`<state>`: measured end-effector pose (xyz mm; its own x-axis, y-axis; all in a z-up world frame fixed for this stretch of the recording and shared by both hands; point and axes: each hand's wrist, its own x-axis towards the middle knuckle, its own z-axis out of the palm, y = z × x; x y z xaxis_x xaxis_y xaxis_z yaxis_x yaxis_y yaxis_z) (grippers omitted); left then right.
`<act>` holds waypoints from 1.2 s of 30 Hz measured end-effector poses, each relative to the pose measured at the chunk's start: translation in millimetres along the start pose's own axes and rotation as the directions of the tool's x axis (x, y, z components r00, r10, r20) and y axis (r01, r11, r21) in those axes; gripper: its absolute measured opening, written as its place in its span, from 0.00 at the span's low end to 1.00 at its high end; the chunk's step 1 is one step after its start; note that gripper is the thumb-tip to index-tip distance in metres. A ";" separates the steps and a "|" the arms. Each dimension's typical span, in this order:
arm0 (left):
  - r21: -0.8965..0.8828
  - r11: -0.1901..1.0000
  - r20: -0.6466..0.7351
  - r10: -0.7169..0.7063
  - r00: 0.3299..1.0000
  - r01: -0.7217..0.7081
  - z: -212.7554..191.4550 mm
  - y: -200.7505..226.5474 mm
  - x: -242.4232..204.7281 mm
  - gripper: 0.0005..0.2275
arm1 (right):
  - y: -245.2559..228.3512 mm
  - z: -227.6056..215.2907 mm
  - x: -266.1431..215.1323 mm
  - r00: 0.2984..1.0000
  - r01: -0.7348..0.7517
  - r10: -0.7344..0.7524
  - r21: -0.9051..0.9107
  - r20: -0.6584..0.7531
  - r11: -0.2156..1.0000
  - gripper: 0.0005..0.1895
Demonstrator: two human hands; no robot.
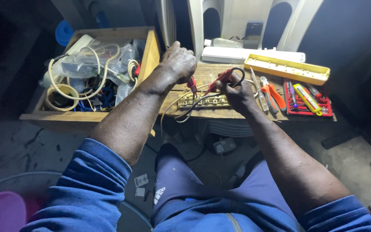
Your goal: Testing the internal components of a power strip using a multimeter to check for continuity or voltage.
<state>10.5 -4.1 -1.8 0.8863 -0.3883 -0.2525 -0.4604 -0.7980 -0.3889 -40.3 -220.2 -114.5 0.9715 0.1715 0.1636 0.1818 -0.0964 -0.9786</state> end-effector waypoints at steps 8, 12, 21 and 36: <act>-0.016 1.000 0.011 -0.007 1.000 0.008 -3.7 1.9 -3.3 0.11 | -3.0 0.7 -3.9 0.999 -0.039 0.039 -0.029 -0.012 0.999 0.19; -0.017 1.000 0.019 0.001 1.000 -0.001 -7.8 1.7 -6.5 0.15 | 5.9 1.2 -2.3 0.999 -0.008 0.004 0.133 0.036 0.991 0.16; -0.079 0.997 -0.149 -0.039 0.988 0.027 5.7 5.1 0.2 0.10 | 15.6 -4.6 3.4 0.991 -0.025 0.025 0.002 -0.129 1.000 0.18; -0.049 0.999 -0.158 -0.030 0.987 0.023 5.2 6.6 -3.8 0.11 | 33.1 -3.9 1.8 0.992 -0.031 0.038 0.064 -0.118 0.997 0.17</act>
<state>3.8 -5.5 -8.1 0.8966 -0.4321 -0.0971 -0.4371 -0.8282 -0.3506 -32.0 -226.9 -146.1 0.9889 0.0508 0.1396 0.1416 -0.0389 -0.9892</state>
